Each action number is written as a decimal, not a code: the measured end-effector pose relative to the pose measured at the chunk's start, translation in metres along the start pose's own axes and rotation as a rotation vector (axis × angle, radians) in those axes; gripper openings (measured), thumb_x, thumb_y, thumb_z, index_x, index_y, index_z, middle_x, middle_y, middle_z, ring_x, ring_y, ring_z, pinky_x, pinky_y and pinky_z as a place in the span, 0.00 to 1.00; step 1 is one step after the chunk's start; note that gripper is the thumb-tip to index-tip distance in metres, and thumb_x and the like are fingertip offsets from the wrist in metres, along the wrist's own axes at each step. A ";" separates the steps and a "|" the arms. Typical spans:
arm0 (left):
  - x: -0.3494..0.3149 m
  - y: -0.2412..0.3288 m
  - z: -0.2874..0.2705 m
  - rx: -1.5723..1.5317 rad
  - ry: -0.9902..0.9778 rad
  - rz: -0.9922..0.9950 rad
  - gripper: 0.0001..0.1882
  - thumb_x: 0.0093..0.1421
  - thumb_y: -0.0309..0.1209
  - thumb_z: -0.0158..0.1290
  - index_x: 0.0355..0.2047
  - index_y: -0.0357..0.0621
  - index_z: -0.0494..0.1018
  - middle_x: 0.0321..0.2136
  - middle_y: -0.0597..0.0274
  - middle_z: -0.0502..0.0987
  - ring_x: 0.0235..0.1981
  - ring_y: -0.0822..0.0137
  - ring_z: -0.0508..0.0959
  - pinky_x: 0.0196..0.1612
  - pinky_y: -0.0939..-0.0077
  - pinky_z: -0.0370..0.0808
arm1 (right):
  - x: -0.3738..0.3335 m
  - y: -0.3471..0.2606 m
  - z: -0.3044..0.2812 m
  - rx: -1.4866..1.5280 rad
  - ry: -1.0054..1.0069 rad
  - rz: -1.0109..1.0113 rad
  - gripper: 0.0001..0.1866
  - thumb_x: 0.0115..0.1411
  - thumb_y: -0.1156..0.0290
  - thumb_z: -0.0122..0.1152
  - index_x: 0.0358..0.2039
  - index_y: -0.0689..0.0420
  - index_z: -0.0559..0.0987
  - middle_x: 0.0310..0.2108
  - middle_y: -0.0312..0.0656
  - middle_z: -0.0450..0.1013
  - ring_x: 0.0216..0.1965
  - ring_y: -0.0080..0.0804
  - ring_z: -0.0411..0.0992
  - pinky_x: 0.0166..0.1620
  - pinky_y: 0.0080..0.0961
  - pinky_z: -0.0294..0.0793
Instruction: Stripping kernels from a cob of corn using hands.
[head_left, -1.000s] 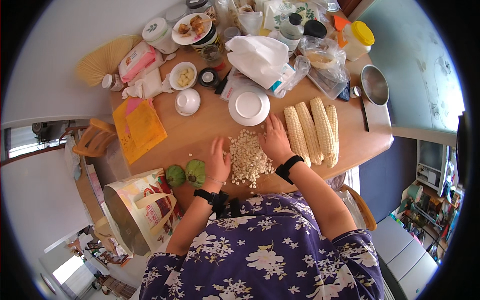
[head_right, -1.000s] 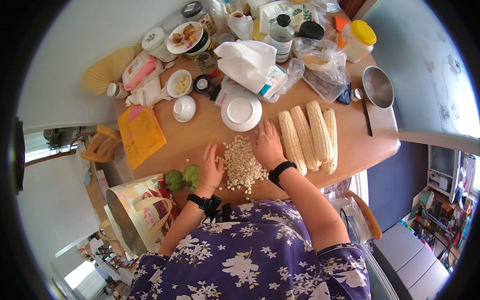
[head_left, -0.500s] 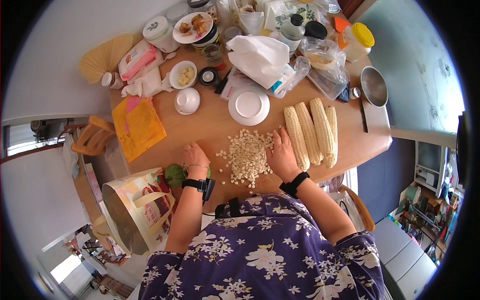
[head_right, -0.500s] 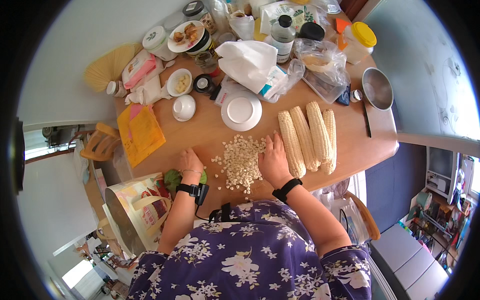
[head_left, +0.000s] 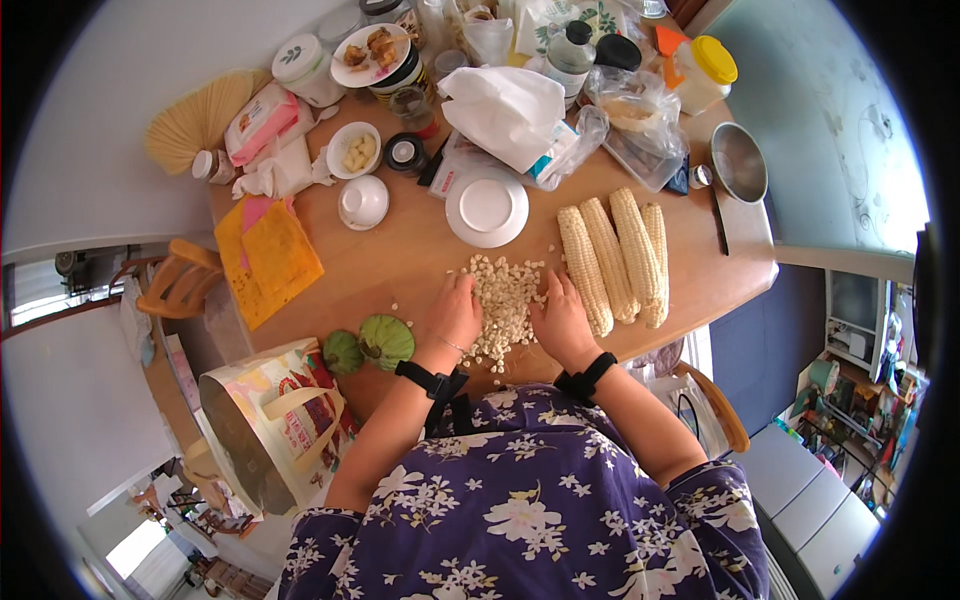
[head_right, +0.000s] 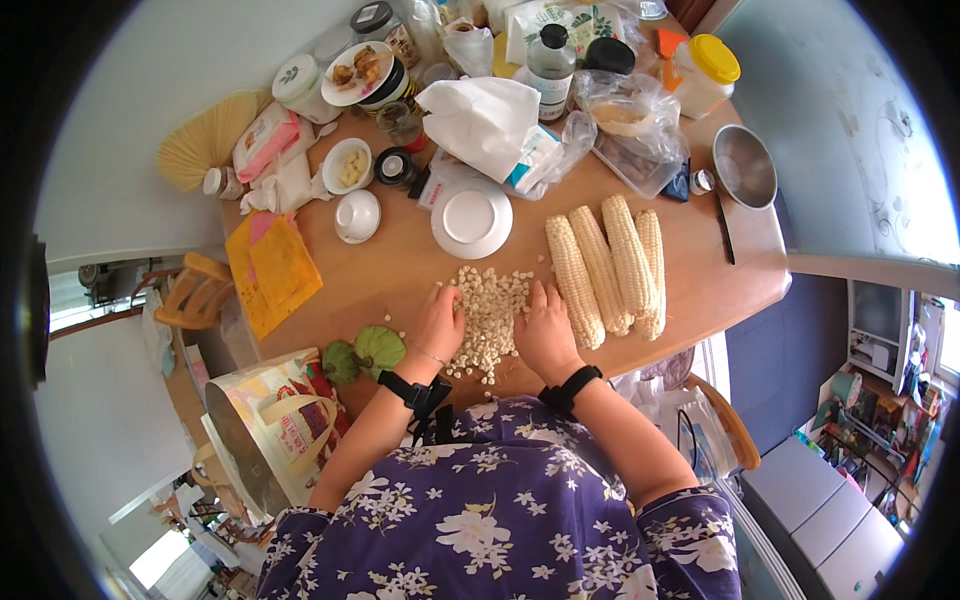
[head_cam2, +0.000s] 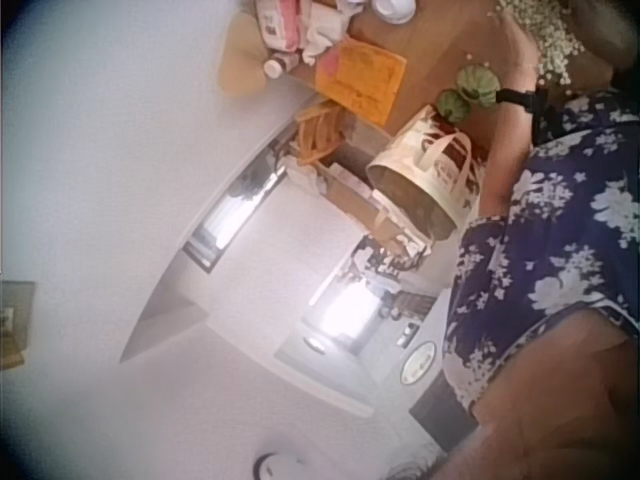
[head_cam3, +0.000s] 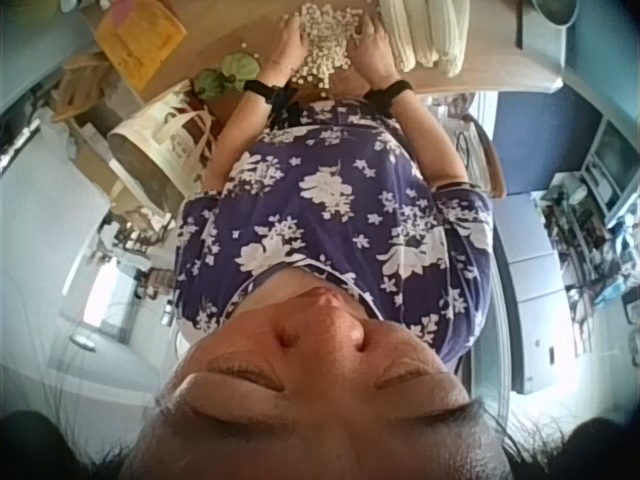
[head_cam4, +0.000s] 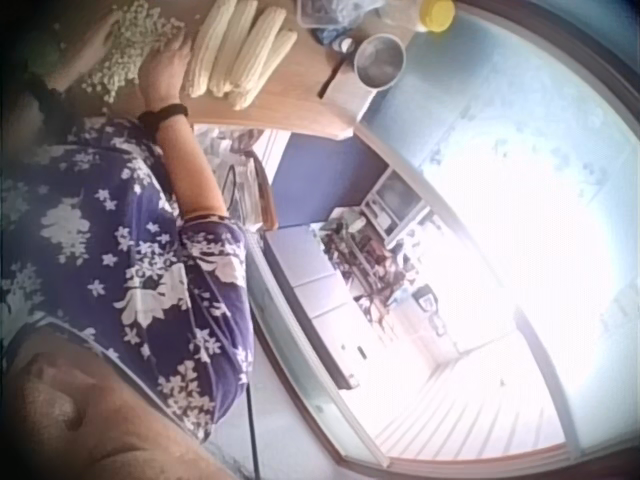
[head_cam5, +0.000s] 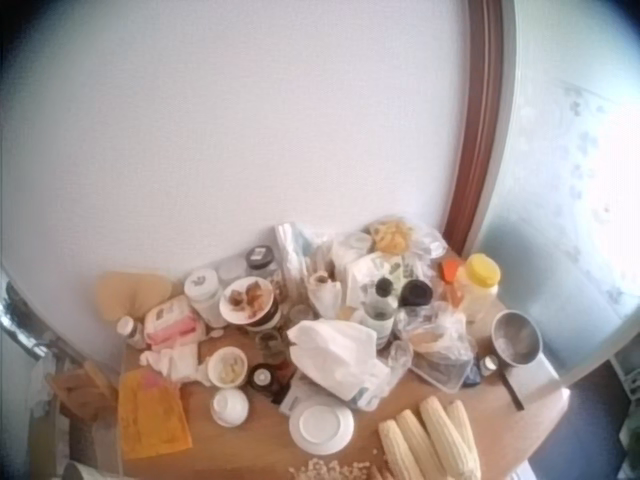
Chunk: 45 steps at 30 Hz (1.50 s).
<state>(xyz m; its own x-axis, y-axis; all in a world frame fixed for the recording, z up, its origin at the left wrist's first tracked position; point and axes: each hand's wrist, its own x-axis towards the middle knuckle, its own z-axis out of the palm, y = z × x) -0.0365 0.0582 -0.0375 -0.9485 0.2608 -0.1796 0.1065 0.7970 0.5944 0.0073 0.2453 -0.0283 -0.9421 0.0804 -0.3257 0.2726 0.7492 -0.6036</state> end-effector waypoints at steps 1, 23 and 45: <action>0.006 0.011 -0.004 0.014 -0.026 0.048 0.09 0.51 0.22 0.49 0.34 0.40 0.66 0.35 0.51 0.69 0.36 0.50 0.72 0.36 0.61 0.71 | -0.003 0.002 0.000 -0.004 0.002 0.000 0.33 0.54 0.68 0.53 0.55 0.74 0.57 0.55 0.69 0.54 0.56 0.60 0.55 0.59 0.39 0.57; -0.002 -0.009 0.013 -0.060 0.083 0.152 0.16 0.50 0.23 0.52 0.40 0.40 0.67 0.39 0.51 0.67 0.40 0.49 0.71 0.41 0.61 0.70 | -0.002 0.009 0.009 0.054 -0.070 -0.172 0.34 0.50 0.74 0.55 0.57 0.70 0.57 0.59 0.61 0.52 0.59 0.56 0.53 0.61 0.35 0.55; -0.027 -0.017 0.004 -0.199 -0.110 0.265 0.23 0.55 0.27 0.52 0.52 0.42 0.65 0.54 0.53 0.64 0.54 0.50 0.64 0.54 0.64 0.65 | 0.023 0.028 0.015 0.026 0.004 -0.386 0.34 0.56 0.62 0.55 0.58 0.68 0.57 0.61 0.58 0.50 0.64 0.51 0.46 0.64 0.37 0.46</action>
<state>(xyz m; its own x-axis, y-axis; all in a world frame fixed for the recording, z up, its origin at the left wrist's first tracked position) -0.0115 0.0400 -0.0461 -0.8568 0.5101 -0.0753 0.2743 0.5746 0.7711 -0.0038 0.2581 -0.0637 -0.9772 -0.2013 -0.0678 -0.0973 0.7077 -0.6998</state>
